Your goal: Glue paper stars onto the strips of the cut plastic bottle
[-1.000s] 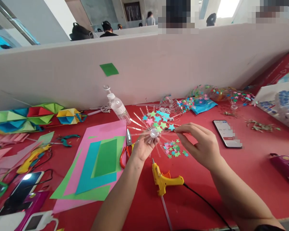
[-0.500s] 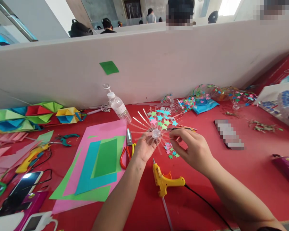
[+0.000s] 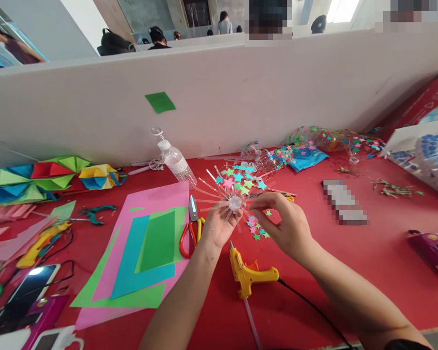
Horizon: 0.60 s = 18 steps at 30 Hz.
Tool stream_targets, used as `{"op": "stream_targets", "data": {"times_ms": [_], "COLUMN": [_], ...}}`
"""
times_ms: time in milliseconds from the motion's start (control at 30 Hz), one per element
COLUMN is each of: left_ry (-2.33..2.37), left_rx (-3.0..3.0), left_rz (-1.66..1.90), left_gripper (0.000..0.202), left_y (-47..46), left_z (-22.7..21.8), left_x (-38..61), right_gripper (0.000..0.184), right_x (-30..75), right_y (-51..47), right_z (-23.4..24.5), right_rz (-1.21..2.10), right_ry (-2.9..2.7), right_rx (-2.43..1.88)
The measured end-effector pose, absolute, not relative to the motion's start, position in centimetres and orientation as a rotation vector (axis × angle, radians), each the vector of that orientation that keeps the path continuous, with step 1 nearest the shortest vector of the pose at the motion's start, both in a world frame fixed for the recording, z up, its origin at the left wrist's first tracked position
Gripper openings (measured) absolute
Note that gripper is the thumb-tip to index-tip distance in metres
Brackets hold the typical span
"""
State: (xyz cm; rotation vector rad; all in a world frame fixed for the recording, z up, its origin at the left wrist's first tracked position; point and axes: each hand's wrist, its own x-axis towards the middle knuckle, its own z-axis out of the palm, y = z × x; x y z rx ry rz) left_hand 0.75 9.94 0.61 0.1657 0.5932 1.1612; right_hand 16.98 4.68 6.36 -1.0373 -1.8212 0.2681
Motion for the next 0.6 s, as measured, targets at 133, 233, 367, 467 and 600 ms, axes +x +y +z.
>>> {"op": "stream_targets", "data": {"times_ms": [133,233,367,467,600], "left_ry": [0.575,0.593,0.664,0.682,0.652], "left_rx": [0.238,0.254,0.240,0.234,0.216], "left_rz": [1.166,1.164,1.167,1.179,1.201], "left_gripper": [0.009,0.011,0.013,0.012,0.011], "left_y": [9.6,9.2,8.8,8.8,9.0], "left_z": [0.7,1.0,1.3,1.4,1.4], "left_x": [1.0,1.5,2.1,2.2,2.1], "right_gripper": [0.011,0.015,0.021,0.019,0.016], "right_x": [16.8,16.8,17.0,16.9,16.4], "right_y": [4.5,4.2,4.1,4.2,4.1], "right_z": [6.3,6.3,6.2,6.2,6.3], "right_rz": [0.189,0.093,0.004,-0.034,-0.026], "right_ry": [-1.726,-1.685,-1.709,-1.742,-1.769], "right_rx": [-1.065,-1.011,-0.919,-0.909,-0.939]}}
